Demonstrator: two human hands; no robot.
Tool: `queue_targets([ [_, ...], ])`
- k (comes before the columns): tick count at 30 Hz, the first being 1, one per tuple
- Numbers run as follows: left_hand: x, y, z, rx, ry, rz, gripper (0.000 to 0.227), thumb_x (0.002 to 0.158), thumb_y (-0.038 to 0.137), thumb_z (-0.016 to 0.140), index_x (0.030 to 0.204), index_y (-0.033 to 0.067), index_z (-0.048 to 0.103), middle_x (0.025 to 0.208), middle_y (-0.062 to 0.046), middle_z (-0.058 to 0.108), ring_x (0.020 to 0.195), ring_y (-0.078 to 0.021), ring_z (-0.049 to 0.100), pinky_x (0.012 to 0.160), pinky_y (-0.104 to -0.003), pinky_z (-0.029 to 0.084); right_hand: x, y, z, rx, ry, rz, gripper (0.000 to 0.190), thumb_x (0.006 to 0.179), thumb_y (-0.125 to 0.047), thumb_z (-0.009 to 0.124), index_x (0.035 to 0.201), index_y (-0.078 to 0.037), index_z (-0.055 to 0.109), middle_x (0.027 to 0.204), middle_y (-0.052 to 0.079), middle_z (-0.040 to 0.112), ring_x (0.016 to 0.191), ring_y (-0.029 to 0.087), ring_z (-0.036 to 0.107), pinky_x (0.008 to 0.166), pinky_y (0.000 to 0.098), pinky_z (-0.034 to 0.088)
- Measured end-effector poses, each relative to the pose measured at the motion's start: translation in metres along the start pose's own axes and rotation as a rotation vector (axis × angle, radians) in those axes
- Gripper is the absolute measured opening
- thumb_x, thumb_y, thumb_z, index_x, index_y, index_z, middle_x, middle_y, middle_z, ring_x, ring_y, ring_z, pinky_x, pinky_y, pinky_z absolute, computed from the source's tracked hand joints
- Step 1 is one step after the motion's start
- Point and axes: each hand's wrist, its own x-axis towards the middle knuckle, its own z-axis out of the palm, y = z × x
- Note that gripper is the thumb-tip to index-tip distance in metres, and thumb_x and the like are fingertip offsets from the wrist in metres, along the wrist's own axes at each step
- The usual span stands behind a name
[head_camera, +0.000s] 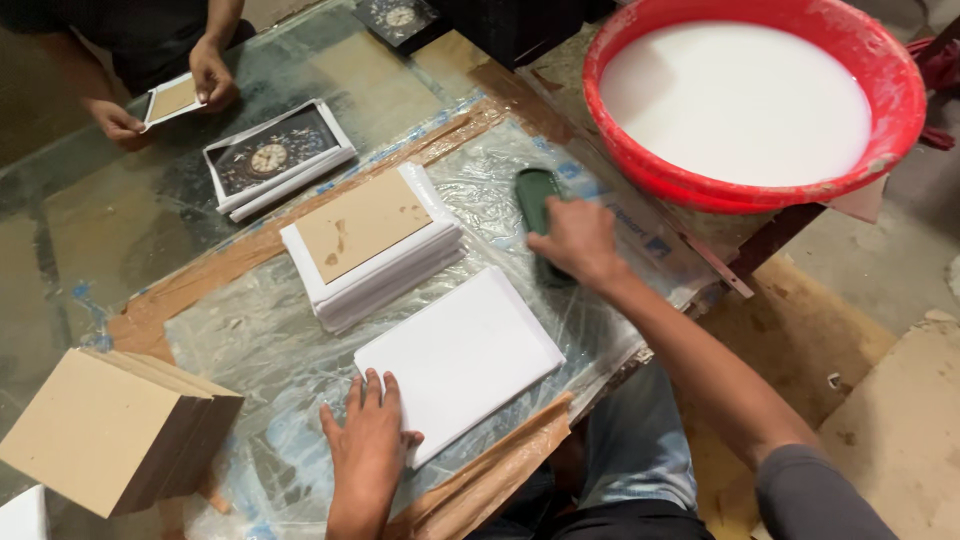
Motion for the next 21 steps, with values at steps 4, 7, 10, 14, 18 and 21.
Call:
queue_targets([
  [4,-0.002,-0.002,-0.008,-0.012,-0.005,-0.008,0.095,0.077,0.043,0.082,0.155,0.0169,0.035,0.164,-0.007,0.03,0.151,-0.0272,0.027,0.118,-0.068,0.02,-0.03,-0.006,-0.013,0.124,0.002,-0.354,0.059,0.073,-0.053,0.077,0.122,-0.021,0.071,0.091,0.018,0.069,0.088,0.038,0.068,0.075,0.0519,0.055],
  [7,-0.009,-0.007,-0.007,-0.092,0.02,-0.009,0.096,0.076,0.044,0.082,0.158,0.0226,0.035,0.167,-0.002,0.03,0.149,-0.0272,0.028,0.116,-0.069,0.021,-0.039,0.015,-0.034,0.049,-0.26,-0.262,0.067,0.073,-0.058,0.077,0.131,-0.027,0.064,0.093,0.014,0.066,0.093,0.032,0.067,0.077,0.0508,0.054],
  [10,-0.011,-0.011,-0.003,-0.164,0.063,0.009,0.096,0.075,0.045,0.082,0.157,0.0242,0.037,0.167,-0.001,0.031,0.148,-0.0274,0.029,0.115,-0.069,0.022,-0.031,0.017,-0.051,-0.156,-0.13,-0.239,0.073,0.077,-0.056,0.079,0.138,-0.021,0.057,0.101,0.018,0.063,0.097,0.036,0.066,0.076,0.0504,0.056],
  [14,-0.012,-0.01,-0.005,-0.146,0.079,0.021,0.096,0.074,0.045,0.082,0.157,0.0226,0.038,0.166,-0.002,0.032,0.149,-0.0273,0.029,0.115,-0.068,0.022,-0.042,-0.031,-0.06,-0.051,-0.107,-0.264,0.092,0.073,-0.046,0.083,0.151,-0.026,0.04,0.105,0.024,0.058,0.089,0.04,0.067,0.07,0.0505,0.057],
  [18,-0.015,-0.004,-0.011,-0.102,0.096,0.019,0.091,0.074,0.045,0.081,0.151,0.0185,0.041,0.16,-0.003,0.036,0.149,-0.0269,0.031,0.115,-0.066,0.025,-0.088,-0.122,-0.043,0.201,-0.222,-0.387,0.091,0.071,-0.044,0.085,0.149,-0.027,0.041,0.111,0.026,0.055,0.08,0.043,0.069,0.062,0.0508,0.059],
  [21,-0.017,-0.006,-0.016,-0.097,0.066,0.021,0.091,0.074,0.041,0.081,0.154,0.0213,0.043,0.161,-0.002,0.035,0.149,-0.0276,0.031,0.113,-0.066,0.026,-0.123,-0.159,-0.029,0.284,-0.293,-0.469,0.089,0.072,-0.049,0.082,0.147,-0.023,0.043,0.111,0.027,0.055,0.08,0.045,0.069,0.065,0.0511,0.059],
])
